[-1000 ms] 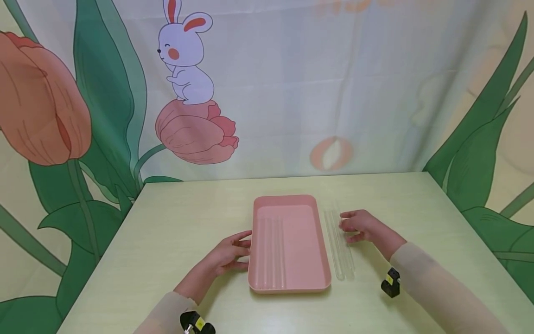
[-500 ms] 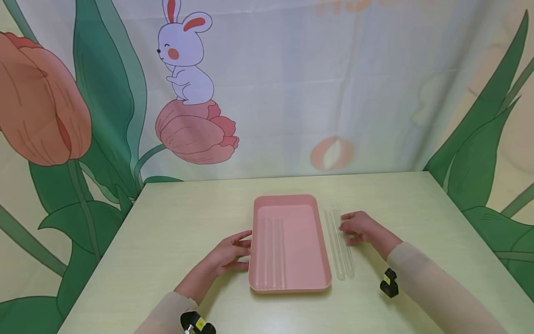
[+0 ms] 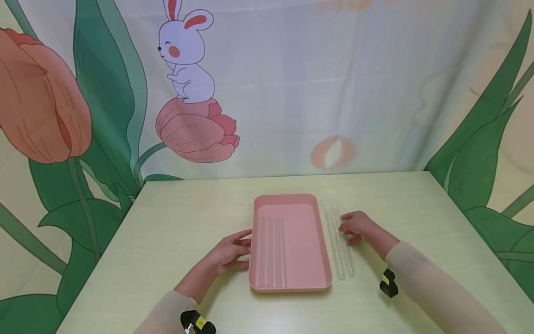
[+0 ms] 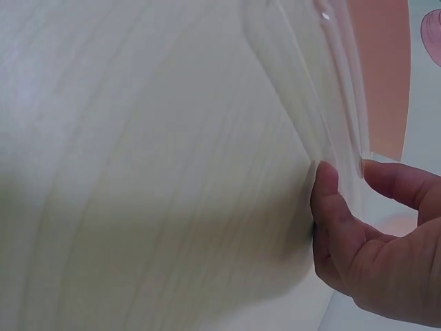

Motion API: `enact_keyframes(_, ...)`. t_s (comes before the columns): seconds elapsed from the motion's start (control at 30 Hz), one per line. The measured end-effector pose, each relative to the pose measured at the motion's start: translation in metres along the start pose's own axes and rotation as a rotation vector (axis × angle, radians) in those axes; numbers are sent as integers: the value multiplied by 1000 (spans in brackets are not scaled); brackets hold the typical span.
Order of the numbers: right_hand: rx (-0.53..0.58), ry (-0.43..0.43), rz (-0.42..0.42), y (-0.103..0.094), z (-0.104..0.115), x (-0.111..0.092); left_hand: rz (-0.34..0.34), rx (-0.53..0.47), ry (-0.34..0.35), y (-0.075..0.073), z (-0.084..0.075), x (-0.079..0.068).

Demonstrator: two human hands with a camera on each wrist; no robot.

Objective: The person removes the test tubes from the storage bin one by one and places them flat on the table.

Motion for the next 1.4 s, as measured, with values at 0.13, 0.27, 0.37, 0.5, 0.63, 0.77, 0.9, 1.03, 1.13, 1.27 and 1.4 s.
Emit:
enact_keyframes(0.13,-10,2,-11,2,1,-2,3,-4,3,0,1,0)
enact_keyframes(0.27,-21,1,-16,4,3,-6,1,-6,1,0,1,0)
enact_keyframes(0.37,-21,2,-20,5,4,-9,0,-7,2,-1,1,0)
enact_keyframes(0.5,-20,1,-14,5,5,-9,2,-6,1,-1,0,1)
enact_keyframes(0.63,-22,4,-2,4,5,-8,3,-5,-2,-1,-1,1)
enact_keyframes(0.77,-32,11,14,3,5,-8,-3,-1,-10,0,0,0)
enact_keyframes(0.9,-40,18,24,3,6,-8,-9,3,-13,0,0,-1)
enact_keyframes(1.03,-42,18,13,1,9,-10,-5,1,-5,0,1,-1)
enact_keyframes(1.13,-44,6,11,-2,14,-15,-3,-1,-1,0,1,-1)
enact_keyframes(1.27,-42,-29,27,-9,25,-23,0,-5,3,0,1,-1)
enact_keyframes(1.4,-42,-78,35,-18,37,-32,3,-8,5,-1,2,0)
Point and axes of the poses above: each hand's wrist, its own x-axis towards the middle knuckle, its own y-axis out of the palm, z = x × y, the point moved 1 cm from there along x, towards the middle knuckle
